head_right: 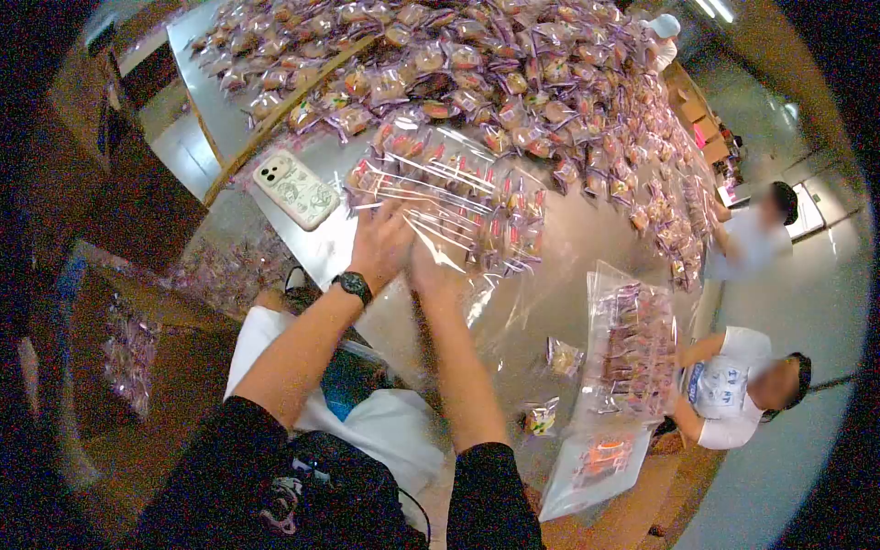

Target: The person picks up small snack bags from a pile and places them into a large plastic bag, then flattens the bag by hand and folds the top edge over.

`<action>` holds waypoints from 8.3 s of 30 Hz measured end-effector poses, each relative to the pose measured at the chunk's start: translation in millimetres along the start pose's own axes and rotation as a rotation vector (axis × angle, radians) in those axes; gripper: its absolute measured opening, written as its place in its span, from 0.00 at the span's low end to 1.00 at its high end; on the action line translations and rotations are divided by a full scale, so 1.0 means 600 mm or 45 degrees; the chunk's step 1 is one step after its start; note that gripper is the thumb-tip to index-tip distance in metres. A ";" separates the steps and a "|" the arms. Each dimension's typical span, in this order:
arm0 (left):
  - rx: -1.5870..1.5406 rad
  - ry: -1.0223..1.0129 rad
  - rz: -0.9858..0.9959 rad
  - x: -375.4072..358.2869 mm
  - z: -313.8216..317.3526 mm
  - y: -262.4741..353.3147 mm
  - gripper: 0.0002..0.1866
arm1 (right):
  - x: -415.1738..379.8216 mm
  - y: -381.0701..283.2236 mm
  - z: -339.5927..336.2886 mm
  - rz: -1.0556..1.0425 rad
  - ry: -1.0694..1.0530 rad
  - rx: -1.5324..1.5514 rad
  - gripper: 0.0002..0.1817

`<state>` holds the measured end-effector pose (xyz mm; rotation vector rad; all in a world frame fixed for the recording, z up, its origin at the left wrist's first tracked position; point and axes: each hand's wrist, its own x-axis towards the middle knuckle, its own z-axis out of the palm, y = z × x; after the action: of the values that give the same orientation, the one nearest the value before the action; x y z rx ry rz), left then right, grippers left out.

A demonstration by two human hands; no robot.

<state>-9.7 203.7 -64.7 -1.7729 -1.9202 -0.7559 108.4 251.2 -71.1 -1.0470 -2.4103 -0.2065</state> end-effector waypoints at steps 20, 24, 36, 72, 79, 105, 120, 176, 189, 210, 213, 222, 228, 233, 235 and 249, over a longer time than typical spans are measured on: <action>-0.321 -0.122 0.323 -0.039 -0.053 0.069 0.28 | -0.212 0.055 -0.251 0.374 0.650 0.233 0.26; -0.429 -0.220 0.472 -0.012 -0.034 0.148 0.24 | -0.158 0.101 -0.263 0.530 0.453 0.258 0.28; -0.574 -0.363 0.199 0.061 0.015 0.224 0.26 | -0.162 0.151 -0.217 0.684 0.206 0.539 0.17; -0.475 -0.188 0.251 0.045 0.063 0.220 0.27 | 0.023 0.350 -0.057 1.195 0.050 1.244 0.20; -0.496 -0.176 0.270 0.046 0.073 0.217 0.24 | 0.055 0.371 -0.025 1.196 0.159 1.359 0.19; -0.591 -0.296 0.463 0.026 -0.021 0.136 0.30 | -0.056 0.208 -0.151 0.163 0.205 0.561 0.22; -0.423 0.071 0.023 -0.033 -0.071 0.018 0.25 | -0.102 -0.073 -0.146 0.209 -0.093 0.396 0.38; -0.078 -0.044 0.228 0.056 0.013 -0.061 0.29 | 0.039 0.051 -0.082 -0.085 -0.108 -0.071 0.30; -0.099 -0.177 0.343 0.057 0.012 -0.073 0.24 | 0.031 0.048 -0.056 -0.051 0.008 -0.007 0.33; -0.163 0.234 0.503 0.048 0.005 -0.022 0.18 | 0.031 0.088 -0.052 -0.063 0.222 0.053 0.28; -0.194 -0.050 0.242 0.045 0.026 -0.001 0.21 | 0.020 0.100 -0.036 -0.005 0.199 0.150 0.31; -0.233 -0.154 0.426 0.051 -0.024 -0.030 0.30 | 0.034 0.060 -0.082 0.033 -0.066 -0.012 0.37; -0.116 -0.238 0.534 0.063 -0.019 -0.071 0.36 | 0.047 0.051 -0.050 -0.008 0.004 -0.039 0.37; 0.006 -0.072 0.445 0.052 -0.033 -0.077 0.33 | 0.038 0.053 -0.034 0.017 0.089 0.033 0.30; 0.076 -0.129 0.371 0.058 -0.042 -0.069 0.34 | 0.049 0.038 -0.032 0.022 0.133 -0.036 0.29; 0.149 -0.299 0.298 0.062 -0.042 -0.092 0.32 | 0.041 0.026 -0.004 -0.025 0.257 -0.125 0.27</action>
<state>-69.8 213.9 -28.1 -2.0403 -1.8109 -0.3608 106.2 276.8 -57.9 -0.9951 -2.2480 -0.4207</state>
